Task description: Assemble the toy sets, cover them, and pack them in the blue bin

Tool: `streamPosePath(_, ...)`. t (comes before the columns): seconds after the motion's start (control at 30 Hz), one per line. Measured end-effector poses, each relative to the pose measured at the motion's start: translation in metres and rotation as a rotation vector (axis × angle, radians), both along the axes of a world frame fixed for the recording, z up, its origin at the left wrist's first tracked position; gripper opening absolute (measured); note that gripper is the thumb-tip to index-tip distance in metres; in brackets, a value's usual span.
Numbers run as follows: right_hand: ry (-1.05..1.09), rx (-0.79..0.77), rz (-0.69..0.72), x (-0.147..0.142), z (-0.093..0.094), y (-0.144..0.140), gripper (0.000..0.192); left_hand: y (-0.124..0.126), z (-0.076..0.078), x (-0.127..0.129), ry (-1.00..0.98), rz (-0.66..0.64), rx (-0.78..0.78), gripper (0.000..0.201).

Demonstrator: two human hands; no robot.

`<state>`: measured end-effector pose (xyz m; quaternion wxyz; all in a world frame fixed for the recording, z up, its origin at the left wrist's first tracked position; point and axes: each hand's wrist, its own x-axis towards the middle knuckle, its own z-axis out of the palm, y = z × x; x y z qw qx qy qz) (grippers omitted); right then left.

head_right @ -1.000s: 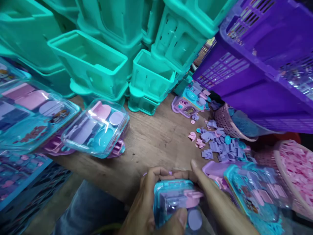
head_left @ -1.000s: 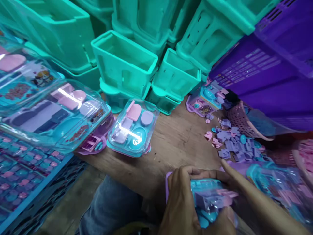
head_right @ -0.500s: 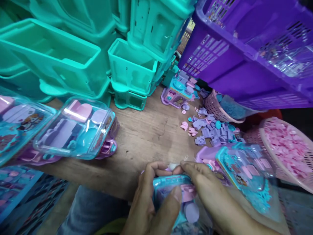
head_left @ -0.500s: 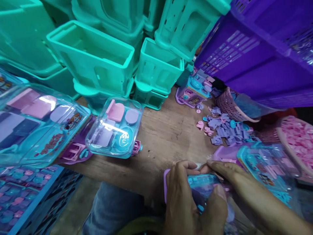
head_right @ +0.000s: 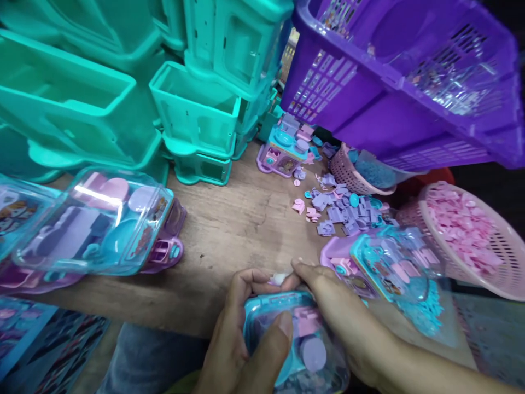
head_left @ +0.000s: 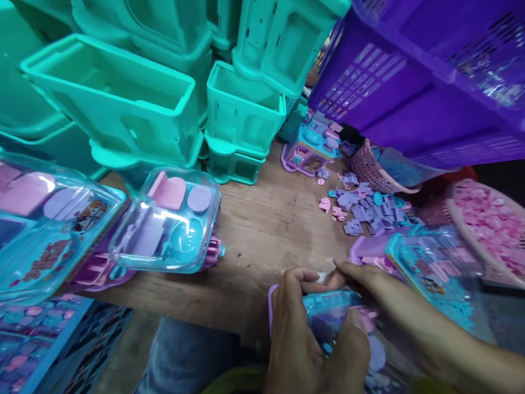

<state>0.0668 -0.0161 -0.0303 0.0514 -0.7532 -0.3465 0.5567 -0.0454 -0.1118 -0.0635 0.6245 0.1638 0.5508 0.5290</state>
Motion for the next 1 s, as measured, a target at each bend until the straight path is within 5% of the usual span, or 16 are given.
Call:
streamPosePath(0.33,-0.072,0.079,0.091,-0.002,0.0,0.003,0.04,0.003,-0.003,0.0,-0.028,-0.033,-0.004,0.044)
streamPosePath(0.5,0.138,-0.089,-0.044,0.0,0.004,-0.001,0.046,0.003,0.002,0.0,-0.024,-0.07,-0.058,0.043)
streamPosePath(0.8,-0.167,0.196,0.104,0.001,-0.001,0.001,0.042,0.003,0.002,0.0,0.055,-0.055,0.002,0.041)
streamPosePath(1.0,-0.065,0.209,0.138,0.007,-0.005,0.0,0.046,0.001,-0.007,-0.002,-0.011,-0.074,-0.012,0.033)
